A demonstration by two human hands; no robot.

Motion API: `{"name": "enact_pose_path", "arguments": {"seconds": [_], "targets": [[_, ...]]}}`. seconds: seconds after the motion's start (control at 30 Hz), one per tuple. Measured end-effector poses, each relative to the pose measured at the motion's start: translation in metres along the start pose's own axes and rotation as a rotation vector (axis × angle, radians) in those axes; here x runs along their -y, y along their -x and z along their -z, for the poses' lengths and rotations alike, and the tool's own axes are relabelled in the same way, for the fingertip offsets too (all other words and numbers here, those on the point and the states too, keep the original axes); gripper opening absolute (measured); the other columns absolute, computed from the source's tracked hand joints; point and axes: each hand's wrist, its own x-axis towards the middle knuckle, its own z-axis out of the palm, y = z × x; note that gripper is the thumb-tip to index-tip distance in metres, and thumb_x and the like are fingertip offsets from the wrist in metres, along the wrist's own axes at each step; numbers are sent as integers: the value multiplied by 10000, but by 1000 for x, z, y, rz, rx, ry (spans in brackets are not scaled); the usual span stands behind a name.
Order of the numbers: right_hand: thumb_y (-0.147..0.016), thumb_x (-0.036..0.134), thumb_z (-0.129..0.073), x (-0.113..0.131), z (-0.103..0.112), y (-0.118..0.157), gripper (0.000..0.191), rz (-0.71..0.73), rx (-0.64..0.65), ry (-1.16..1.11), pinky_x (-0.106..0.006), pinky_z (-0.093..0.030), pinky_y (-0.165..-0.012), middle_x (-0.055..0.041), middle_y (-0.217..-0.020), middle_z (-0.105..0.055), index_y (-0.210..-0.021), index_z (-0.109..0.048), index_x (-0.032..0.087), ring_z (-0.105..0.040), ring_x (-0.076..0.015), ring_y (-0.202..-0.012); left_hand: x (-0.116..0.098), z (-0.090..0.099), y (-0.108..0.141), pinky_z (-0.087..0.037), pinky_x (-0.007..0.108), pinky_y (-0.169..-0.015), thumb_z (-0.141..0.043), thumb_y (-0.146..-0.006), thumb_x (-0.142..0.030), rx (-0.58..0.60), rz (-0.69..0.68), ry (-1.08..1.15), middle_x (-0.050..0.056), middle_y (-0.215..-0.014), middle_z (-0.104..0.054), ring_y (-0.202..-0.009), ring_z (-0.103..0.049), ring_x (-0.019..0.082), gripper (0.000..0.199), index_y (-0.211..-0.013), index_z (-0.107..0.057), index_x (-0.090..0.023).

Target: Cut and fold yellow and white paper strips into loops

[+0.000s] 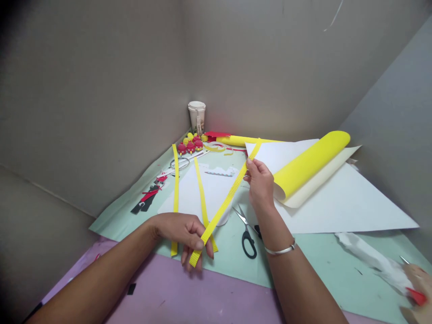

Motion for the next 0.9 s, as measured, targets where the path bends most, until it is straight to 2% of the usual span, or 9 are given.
{"name": "enact_pose_path", "arguments": {"seconds": [0.27, 0.57, 0.9], "targets": [[-620, 406, -826, -1, 0, -1, 308, 28, -6, -19, -174, -434, -452, 53, -678, -603, -813, -687, 211, -490, -60, -522, 3, 0, -6, -573, 249, -536, -675, -855, -412, 101, 65, 10, 94, -803, -748, -619, -718, 191, 450, -1184, -645, -107], [-647, 400, -811, -3, -2, 1, 265, 42, -16, 26, -200, -419, -450, 56, -648, -596, -791, -681, 219, -484, -70, -501, 5, -1, -8, -570, 226, -510, -724, -812, -415, 79, 147, 19, 34, -675, -723, -566, -704, 173, 444, -1152, -678, -133], [-657, 417, -807, -1, -5, 4, 284, 19, 45, 15, -196, -395, -438, 40, -614, -587, -798, -717, 187, -485, -71, -505, 13, 1, -10, -577, 238, -509, -723, -820, -358, 144, 154, 7, 25, -650, -717, -563, -706, 186, 447, -1198, -653, -129]]}}
